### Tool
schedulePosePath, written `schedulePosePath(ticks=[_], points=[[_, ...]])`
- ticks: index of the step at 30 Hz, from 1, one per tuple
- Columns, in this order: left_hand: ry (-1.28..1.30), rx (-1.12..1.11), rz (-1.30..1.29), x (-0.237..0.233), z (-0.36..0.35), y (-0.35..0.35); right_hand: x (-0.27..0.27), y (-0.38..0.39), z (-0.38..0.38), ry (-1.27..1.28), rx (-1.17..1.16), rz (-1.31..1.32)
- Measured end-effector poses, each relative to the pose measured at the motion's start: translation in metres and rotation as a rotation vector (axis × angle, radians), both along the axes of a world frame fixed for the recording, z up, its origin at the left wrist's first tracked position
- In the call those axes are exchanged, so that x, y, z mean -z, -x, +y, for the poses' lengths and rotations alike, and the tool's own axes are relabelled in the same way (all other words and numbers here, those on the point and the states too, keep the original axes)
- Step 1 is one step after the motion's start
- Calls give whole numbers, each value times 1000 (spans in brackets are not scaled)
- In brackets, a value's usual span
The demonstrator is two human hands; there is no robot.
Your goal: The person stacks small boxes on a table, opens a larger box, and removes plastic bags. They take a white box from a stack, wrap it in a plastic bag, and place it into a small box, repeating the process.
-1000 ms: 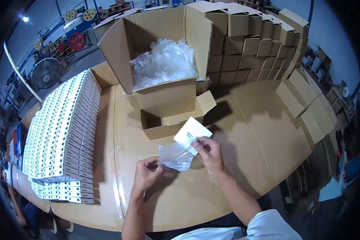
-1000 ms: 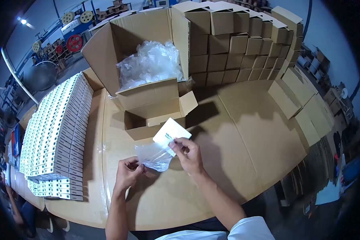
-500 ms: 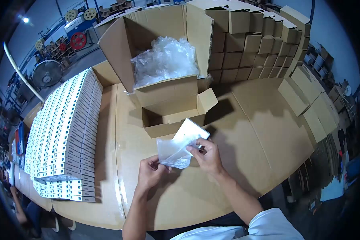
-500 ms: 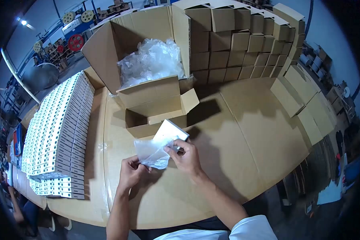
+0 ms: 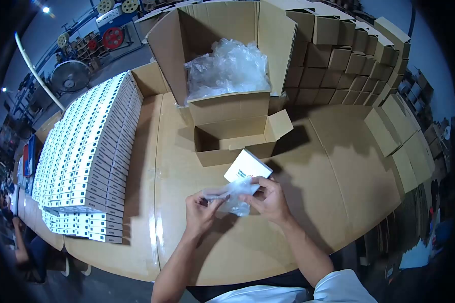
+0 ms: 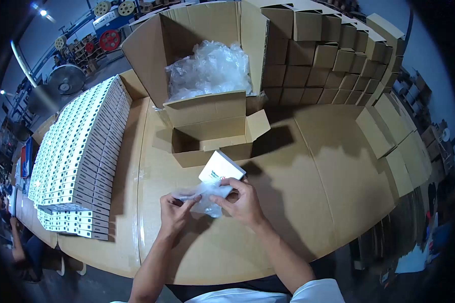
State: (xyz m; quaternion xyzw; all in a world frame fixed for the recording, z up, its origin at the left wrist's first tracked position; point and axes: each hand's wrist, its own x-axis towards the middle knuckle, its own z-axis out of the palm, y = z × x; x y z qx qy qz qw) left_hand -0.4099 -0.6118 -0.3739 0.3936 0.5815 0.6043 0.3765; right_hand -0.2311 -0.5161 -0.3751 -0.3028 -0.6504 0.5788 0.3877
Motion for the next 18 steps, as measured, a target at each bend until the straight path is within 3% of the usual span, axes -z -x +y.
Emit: schedulePosePath(ticks=[4, 7, 10, 13, 14, 16, 18], points=[[30, 28, 1, 1, -3, 5, 10, 1, 0, 10, 40, -98], [30, 24, -54, -6, 1, -3, 14, 2, 2, -10, 65, -13], [39, 54, -69, -6, 3, -9, 15, -3, 9, 18, -66, 20], [1, 41, 76, 3, 4, -9, -12, -7, 10, -145, -55, 257], [180, 59, 17, 2, 2, -7, -15, -13, 13, -109, -66, 294], [122, 42, 51, -6, 0, -13, -29, -31, 13, -97, 54, 92], [66, 51, 82, -1, 0, -15, -28, -33, 18, -323, 116, 39]])
